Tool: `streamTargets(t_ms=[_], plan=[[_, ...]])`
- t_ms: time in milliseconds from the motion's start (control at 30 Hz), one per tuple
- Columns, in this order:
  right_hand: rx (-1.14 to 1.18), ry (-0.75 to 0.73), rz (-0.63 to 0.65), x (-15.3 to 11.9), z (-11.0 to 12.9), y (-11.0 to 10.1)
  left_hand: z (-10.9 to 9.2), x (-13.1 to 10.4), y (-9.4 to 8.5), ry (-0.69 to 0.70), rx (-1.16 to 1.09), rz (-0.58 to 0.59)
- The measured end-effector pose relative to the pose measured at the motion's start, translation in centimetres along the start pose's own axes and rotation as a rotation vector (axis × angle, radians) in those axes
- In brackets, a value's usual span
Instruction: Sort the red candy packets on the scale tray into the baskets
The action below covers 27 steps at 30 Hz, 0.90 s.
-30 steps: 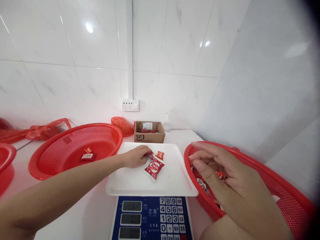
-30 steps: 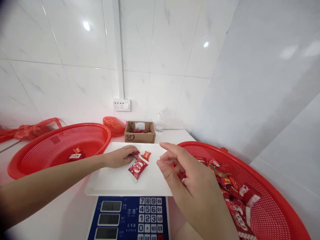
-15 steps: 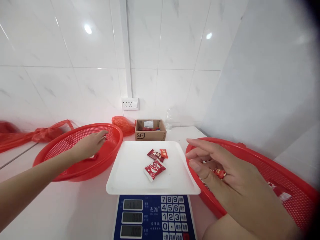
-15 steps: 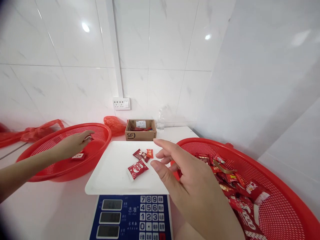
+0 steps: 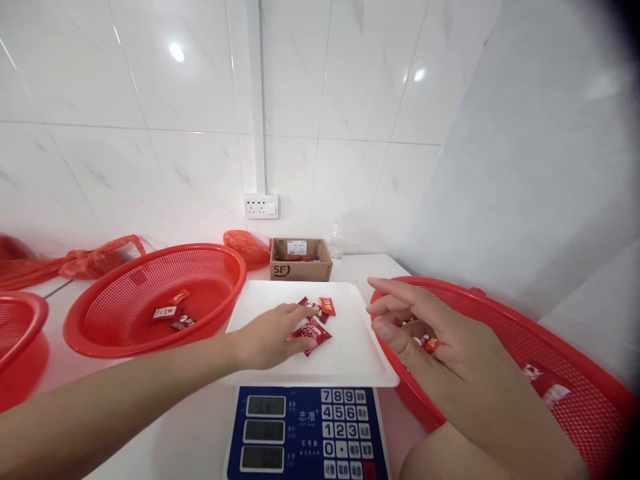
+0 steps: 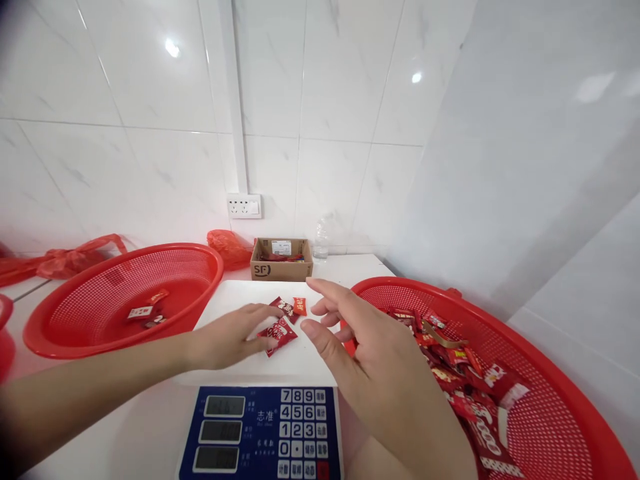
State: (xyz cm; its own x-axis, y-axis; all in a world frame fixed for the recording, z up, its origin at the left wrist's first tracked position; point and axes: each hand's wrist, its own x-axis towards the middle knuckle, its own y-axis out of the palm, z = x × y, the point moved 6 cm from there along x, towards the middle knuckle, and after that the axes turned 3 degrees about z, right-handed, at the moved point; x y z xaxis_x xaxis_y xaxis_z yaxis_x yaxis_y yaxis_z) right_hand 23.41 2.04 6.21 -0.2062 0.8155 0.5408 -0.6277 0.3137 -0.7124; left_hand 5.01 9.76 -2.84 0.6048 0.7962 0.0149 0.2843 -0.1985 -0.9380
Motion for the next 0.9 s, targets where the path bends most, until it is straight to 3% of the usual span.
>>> streamTargets(t_ms=[133, 233, 400, 500, 600, 667, 733, 800, 900], plan=[[0.004, -0.005, -0.008, -0.1, -0.1, -0.2, -1.7, 1.0, 2.0, 0.129, 0.053, 0.035], [0.017, 0.002, -0.010, -0.2, -0.2, -0.4, -1.1, 0.2, 1.4, 0.143, 0.099, 0.027], [0.028, 0.005, -0.009, -0.3, -0.4, -0.5, 2.2, -3.5, -3.8, 0.019, 0.183, -0.108], [0.023, 0.002, -0.015, -0.2, -0.4, -0.5, 6.1, -6.3, -7.7, -0.222, 0.249, -0.242], [0.016, -0.006, -0.028, -0.2, -0.4, -0.5, 9.9, -8.4, -9.1, -0.433, 0.255, -0.201], [0.007, -0.016, -0.033, -0.2, -0.4, -0.5, 11.1, -8.9, -8.7, -0.464, 0.255, -0.157], [-0.004, -0.023, -0.032, -0.1, -0.5, -0.4, 10.9, -8.3, -7.4, -0.419, 0.251, -0.125], [-0.018, -0.030, -0.031, 0.0, -0.5, -0.4, 9.5, -6.7, -5.6, -0.336, 0.236, -0.082], [-0.031, -0.047, -0.022, 0.1, -0.4, -0.4, 5.9, -3.2, -2.3, -0.124, 0.199, 0.035]])
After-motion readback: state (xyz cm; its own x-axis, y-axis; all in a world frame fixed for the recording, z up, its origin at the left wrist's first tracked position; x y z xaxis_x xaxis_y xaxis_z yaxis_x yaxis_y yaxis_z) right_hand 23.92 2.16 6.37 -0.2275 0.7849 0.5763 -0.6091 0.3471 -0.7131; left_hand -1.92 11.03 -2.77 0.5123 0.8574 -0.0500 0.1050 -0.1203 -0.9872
